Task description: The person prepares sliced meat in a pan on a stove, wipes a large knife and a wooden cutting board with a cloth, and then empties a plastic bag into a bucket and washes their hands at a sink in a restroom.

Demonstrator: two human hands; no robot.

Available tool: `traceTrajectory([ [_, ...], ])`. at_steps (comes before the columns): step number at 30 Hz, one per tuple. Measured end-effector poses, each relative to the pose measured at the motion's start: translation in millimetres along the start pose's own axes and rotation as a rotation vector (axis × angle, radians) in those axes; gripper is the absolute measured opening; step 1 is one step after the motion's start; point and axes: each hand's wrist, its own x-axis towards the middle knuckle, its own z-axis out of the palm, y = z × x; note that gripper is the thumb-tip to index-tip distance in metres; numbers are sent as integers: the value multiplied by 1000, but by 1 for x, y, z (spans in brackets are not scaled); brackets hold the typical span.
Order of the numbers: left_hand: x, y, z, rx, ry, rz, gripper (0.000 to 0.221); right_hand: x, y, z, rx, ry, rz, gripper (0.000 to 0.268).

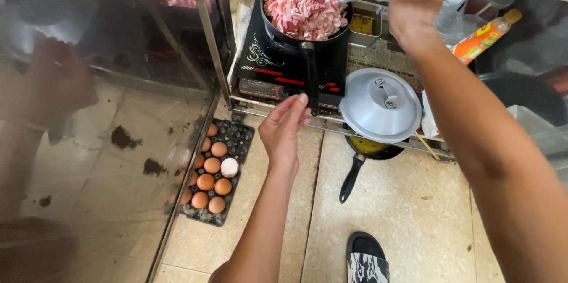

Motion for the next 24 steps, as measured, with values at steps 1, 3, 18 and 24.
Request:
traceTrajectory([
  [1,-1,0,0,-1,4,9,37,-10,1,-13,-10,-53,37,53],
  [3,-2,0,2,1,0,41,37,-28,-2,-41,12,-197,131,72],
  [18,-3,-12,9,183,-147,350,35,-195,-44,-240,1467,-1298,648,111],
  [24,-6,-21,11,209,-255,270,34,-200,-46,-248,1425,-1299,643,107],
])
